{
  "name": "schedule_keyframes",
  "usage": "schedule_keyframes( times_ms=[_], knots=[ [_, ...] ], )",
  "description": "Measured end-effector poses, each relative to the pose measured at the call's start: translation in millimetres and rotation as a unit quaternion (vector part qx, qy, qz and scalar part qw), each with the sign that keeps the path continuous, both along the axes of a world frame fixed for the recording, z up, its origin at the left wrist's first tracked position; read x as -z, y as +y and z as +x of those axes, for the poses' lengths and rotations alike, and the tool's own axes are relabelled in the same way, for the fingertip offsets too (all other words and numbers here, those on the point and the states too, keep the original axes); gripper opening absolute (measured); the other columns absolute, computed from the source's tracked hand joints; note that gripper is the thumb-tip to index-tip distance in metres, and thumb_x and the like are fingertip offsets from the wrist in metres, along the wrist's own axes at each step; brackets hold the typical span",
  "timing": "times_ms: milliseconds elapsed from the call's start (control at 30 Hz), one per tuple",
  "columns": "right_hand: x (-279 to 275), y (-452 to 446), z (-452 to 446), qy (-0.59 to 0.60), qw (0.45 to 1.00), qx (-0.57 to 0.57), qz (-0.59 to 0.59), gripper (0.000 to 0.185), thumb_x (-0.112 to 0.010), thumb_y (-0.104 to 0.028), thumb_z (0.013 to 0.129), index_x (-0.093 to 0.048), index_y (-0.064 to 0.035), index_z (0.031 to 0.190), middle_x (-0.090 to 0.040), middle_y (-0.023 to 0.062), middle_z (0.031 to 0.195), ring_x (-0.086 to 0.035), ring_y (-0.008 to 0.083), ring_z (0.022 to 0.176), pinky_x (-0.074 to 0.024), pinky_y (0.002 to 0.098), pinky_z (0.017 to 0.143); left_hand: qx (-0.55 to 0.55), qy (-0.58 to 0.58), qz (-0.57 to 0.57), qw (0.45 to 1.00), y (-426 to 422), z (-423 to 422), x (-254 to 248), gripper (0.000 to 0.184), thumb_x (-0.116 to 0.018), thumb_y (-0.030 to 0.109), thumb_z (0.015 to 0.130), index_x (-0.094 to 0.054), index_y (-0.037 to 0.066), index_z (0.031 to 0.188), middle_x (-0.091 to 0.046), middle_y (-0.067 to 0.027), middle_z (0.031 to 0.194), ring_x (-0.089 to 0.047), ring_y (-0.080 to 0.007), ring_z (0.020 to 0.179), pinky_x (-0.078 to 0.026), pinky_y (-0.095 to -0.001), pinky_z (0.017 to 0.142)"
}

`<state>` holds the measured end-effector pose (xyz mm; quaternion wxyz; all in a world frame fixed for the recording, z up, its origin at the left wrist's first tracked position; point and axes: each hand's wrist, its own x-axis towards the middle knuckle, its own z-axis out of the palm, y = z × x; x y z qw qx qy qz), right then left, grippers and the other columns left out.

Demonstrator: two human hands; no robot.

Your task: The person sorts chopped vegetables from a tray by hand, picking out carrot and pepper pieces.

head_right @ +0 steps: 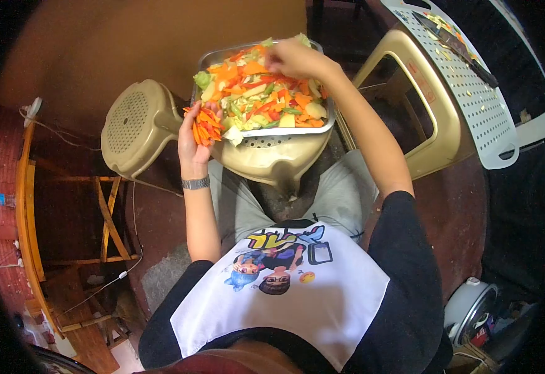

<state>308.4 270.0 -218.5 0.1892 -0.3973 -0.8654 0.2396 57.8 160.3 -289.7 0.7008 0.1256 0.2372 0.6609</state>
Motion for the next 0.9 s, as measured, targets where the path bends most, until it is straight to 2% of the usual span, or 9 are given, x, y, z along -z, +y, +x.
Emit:
schedule_keyframes(
  times_ms=[67, 167, 300, 400, 433, 533, 567, 667, 900],
  knots=[
    [-1, -10, 0, -0.083, 0.996, 0.015, -0.015, 0.014, -0.059, -0.001, 0.076, -0.060, 0.0024, 0.090, -0.062, 0.0139, 0.080, -0.061, 0.0228, 0.071, -0.0480, 0.0340, 0.065, -0.001, 0.001, -0.001, 1.000, 0, 0, -1, 0.015, -0.049, 0.012, 0.089, -0.048, 0.005, 0.102, -0.059, -0.0105, 0.094, -0.059, -0.0233, 0.091, -0.051, -0.0421, 0.082],
    [18, -7, 1, -0.075, 0.988, -0.042, 0.125, 0.014, -0.060, -0.001, 0.074, -0.060, 0.0023, 0.087, -0.060, 0.0155, 0.081, -0.060, 0.0276, 0.077, -0.0474, 0.0360, 0.067, -0.003, 0.003, -0.001, 1.000, 0, 1, 0, 0.015, -0.049, 0.012, 0.089, -0.048, 0.005, 0.102, -0.059, -0.0108, 0.094, -0.059, -0.0234, 0.092, -0.050, -0.0425, 0.082],
    [23, -12, -1, -0.119, 0.980, -0.014, 0.159, 0.010, -0.062, -0.005, 0.075, -0.061, 0.0005, 0.083, -0.058, 0.0159, 0.083, -0.058, 0.0304, 0.080, -0.0457, 0.0368, 0.070, -0.007, 0.012, -0.007, 1.000, 1, 0, 2, 0.014, -0.049, 0.012, 0.089, -0.047, 0.005, 0.102, -0.058, -0.0105, 0.094, -0.059, -0.0231, 0.091, -0.050, -0.0428, 0.082],
    [17, -3, 5, -0.084, 0.991, -0.023, 0.103, 0.011, -0.061, -0.007, 0.076, -0.062, -0.0003, 0.084, -0.059, 0.0160, 0.083, -0.058, 0.0310, 0.082, -0.0453, 0.0363, 0.069, 0.013, -0.021, 0.007, 1.000, 1, -2, 2, 0.013, -0.049, 0.012, 0.089, -0.047, 0.006, 0.101, -0.058, -0.0102, 0.093, -0.059, -0.0228, 0.091, -0.050, -0.0424, 0.082],
    [17, 2, 7, -0.048, 0.998, -0.027, 0.029, 0.013, -0.060, -0.011, 0.079, -0.061, -0.0008, 0.087, -0.060, 0.0124, 0.079, -0.058, 0.0257, 0.077, -0.0453, 0.0338, 0.067, 0.011, -0.018, 0.006, 1.000, 1, -2, 1, 0.013, -0.050, 0.012, 0.089, -0.047, 0.006, 0.100, -0.058, -0.0102, 0.093, -0.059, -0.0228, 0.091, -0.050, -0.0423, 0.083],
    [17, 4, 17, 0.054, 0.998, -0.013, -0.009, 0.018, -0.059, -0.017, 0.084, -0.060, 0.0000, 0.089, -0.060, 0.0073, 0.076, -0.055, 0.0179, 0.070, -0.0448, 0.0321, 0.066, 0.002, -0.004, 0.000, 1.000, 0, 0, -1, 0.014, -0.050, 0.012, 0.088, -0.047, 0.006, 0.100, -0.058, -0.0104, 0.094, -0.059, -0.0228, 0.090, -0.051, -0.0421, 0.083],
    [19, 7, 19, 0.079, 0.996, -0.015, -0.043, 0.021, -0.057, -0.021, 0.086, -0.059, 0.0001, 0.090, -0.060, 0.0028, 0.076, -0.051, 0.0105, 0.066, -0.0442, 0.0274, 0.062, -0.006, 0.005, -0.001, 1.000, -1, 2, -3, 0.015, -0.051, 0.012, 0.088, -0.047, 0.005, 0.101, -0.058, -0.0105, 0.094, -0.059, -0.0229, 0.090, -0.051, -0.0422, 0.083],
    [14, 4, 24, 0.116, 0.977, 0.029, -0.177, 0.021, -0.058, -0.020, 0.087, -0.059, 0.0007, 0.090, -0.060, 0.0022, 0.078, -0.050, 0.0074, 0.064, -0.0431, 0.0231, 0.057, -0.011, 0.017, -0.008, 1.000, -2, 6, -10, 0.016, -0.051, 0.012, 0.088, -0.047, 0.005, 0.102, -0.058, -0.0109, 0.094, -0.059, -0.0231, 0.091, -0.050, -0.0427, 0.083],
    [-3, -16, 3, 0.260, 0.917, 0.026, -0.303, 0.021, -0.060, -0.018, 0.085, -0.060, 0.0024, 0.090, -0.059, 0.0026, 0.075, -0.051, 0.0060, 0.062, -0.0427, 0.0180, 0.056, 0.008, 0.050, 0.027, 0.998, 7, 35, -26, 0.023, -0.049, 0.014, 0.090, -0.047, 0.000, 0.108, -0.058, -0.0121, 0.096, -0.058, -0.0251, 0.095, -0.050, -0.0453, 0.084]
  ],
)
